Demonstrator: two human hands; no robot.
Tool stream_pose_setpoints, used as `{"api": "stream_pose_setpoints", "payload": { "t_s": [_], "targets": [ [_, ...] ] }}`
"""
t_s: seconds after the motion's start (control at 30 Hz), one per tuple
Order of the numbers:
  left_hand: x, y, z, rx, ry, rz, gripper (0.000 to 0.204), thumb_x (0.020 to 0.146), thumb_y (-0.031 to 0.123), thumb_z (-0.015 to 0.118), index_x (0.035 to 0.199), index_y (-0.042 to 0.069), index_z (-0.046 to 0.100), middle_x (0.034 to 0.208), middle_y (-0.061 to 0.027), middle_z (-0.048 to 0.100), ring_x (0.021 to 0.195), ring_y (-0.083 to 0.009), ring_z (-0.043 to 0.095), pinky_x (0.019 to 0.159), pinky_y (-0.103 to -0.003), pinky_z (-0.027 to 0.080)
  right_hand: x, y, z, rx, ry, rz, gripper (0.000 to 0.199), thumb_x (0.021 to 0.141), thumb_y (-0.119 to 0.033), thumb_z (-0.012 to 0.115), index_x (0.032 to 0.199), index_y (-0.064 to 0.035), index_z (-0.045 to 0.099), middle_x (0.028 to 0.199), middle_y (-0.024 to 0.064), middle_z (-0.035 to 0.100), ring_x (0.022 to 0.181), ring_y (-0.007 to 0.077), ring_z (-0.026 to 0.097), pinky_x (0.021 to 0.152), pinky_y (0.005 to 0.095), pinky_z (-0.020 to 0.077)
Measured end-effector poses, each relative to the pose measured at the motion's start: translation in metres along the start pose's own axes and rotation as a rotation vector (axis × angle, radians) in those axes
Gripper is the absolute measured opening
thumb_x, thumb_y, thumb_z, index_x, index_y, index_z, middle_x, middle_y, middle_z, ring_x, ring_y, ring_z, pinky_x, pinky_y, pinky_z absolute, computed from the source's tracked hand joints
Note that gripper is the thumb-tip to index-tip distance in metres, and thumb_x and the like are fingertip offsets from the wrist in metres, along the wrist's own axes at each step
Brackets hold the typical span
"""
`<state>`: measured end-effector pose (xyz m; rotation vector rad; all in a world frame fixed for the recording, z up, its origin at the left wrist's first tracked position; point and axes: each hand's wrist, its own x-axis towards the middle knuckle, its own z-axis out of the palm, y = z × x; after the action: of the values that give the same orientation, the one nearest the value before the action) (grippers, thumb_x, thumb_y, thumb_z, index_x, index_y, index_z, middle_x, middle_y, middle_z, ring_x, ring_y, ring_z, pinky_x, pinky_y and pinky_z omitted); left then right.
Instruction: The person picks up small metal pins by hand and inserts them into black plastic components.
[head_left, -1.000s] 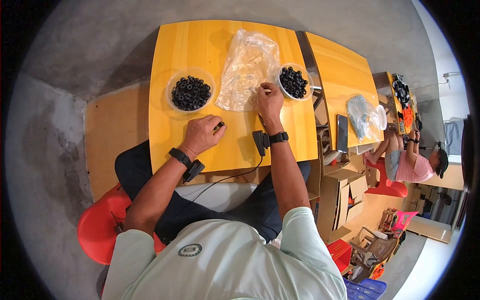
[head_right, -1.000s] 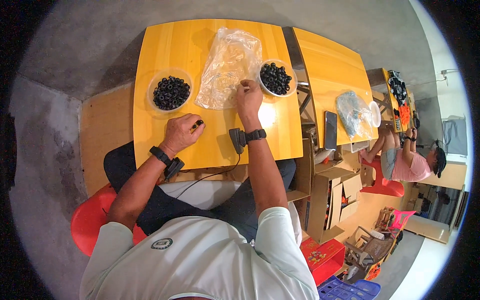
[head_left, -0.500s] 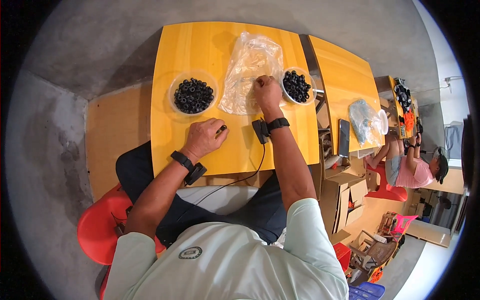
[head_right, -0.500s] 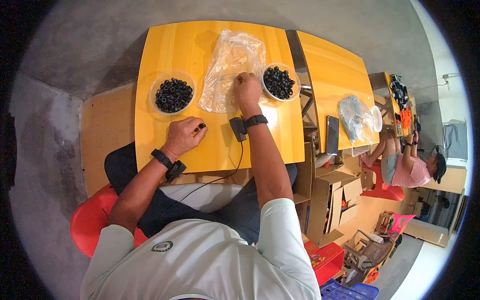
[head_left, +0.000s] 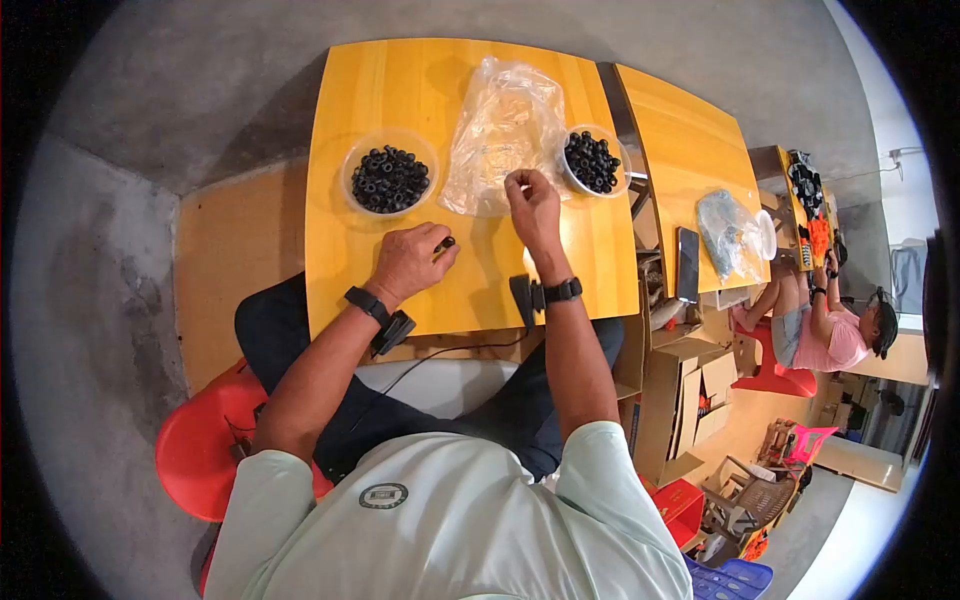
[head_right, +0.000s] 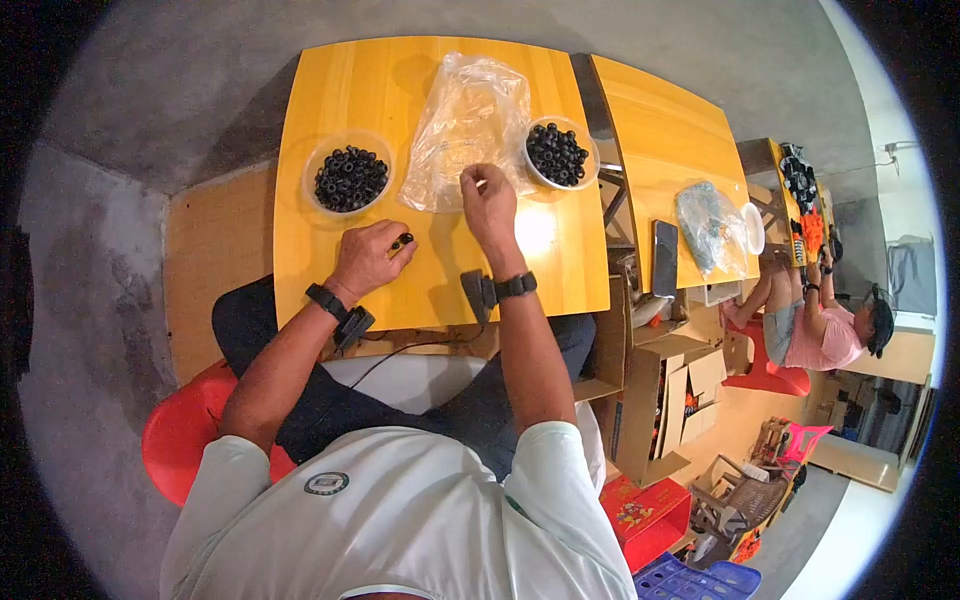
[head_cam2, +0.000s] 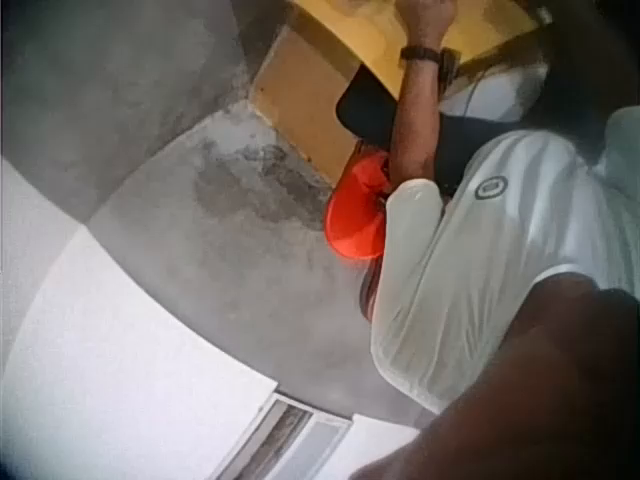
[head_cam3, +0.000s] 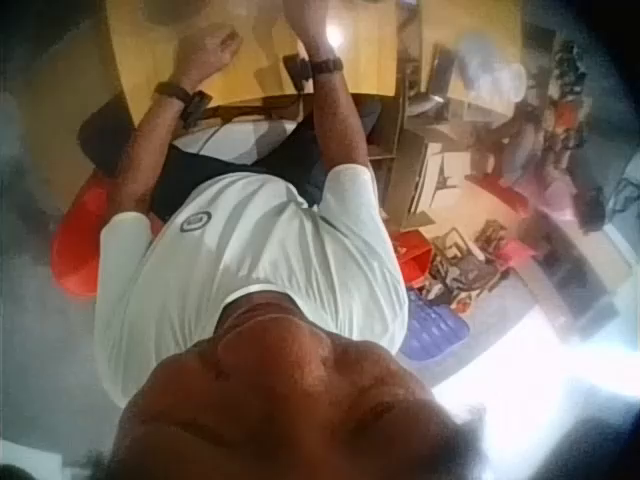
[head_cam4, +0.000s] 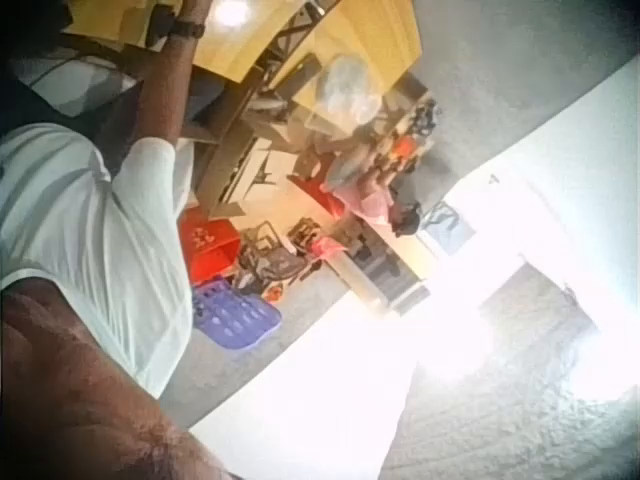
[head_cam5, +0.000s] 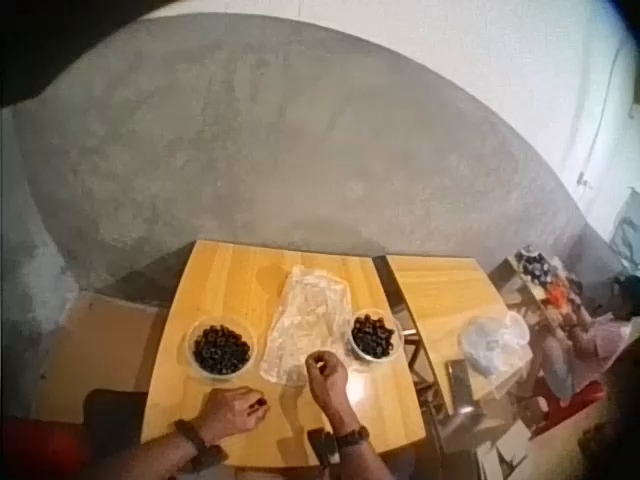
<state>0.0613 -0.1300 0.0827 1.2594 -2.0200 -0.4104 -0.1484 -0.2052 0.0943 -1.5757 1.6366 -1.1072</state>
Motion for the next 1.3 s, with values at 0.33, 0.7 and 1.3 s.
{"api": "stream_pose_setpoints", "payload": {
  "t_s": [0.33, 0.7, 1.3],
  "targets": [
    [-0.003, -0.001, -0.001, -0.078, 0.021, -0.004, 0.017, 0.079, 0.017, 0.074, 0.087, 0.007, 0.062, 0.08, -0.01, 0.065, 0.07, -0.031, 0.065, 0.059, -0.038, 0.051, -0.098, -0.001, 0.036, -0.102, 0.11, -0.036, 0.013, 0.088, -0.015, 0.066, 0.094, -0.0031, 0.064, 0.081, 0.0153, 0.066, 0.07, 0.0294, 0.065, 0.065, 0.0375, 0.0516],
    [-0.015, 0.007, -0.007, -0.246, 0.176, -0.14, 0.017, 0.082, 0.009, 0.072, 0.096, 0.003, 0.065, 0.081, -0.0091, 0.063, 0.061, -0.021, 0.06, 0.056, -0.031, 0.048, -0.103, -0.001, 0.042, -0.215, 0.125, -0.149, 0.01, 0.086, -0.012, 0.066, 0.092, -0.005, 0.063, 0.089, 0.0136, 0.065, 0.079, 0.0351, 0.064, 0.069, 0.0407, 0.0514],
    [-0.091, 0.099, 0.006, -0.384, -0.014, -0.255, 0.016, 0.076, 0.005, 0.071, 0.09, 0.002, 0.065, 0.078, -0.0086, 0.059, 0.067, -0.0201, 0.062, 0.06, -0.031, 0.05, -0.213, 0.004, -0.01, 1.052, -0.375, 0.558, 0.024, 0.099, -0.022, 0.057, 0.109, -0.002, 0.066, 0.096, 0.0032, 0.068, 0.083, 0.0111, 0.063, 0.073, 0.0256, 0.0524]
  ]
}}
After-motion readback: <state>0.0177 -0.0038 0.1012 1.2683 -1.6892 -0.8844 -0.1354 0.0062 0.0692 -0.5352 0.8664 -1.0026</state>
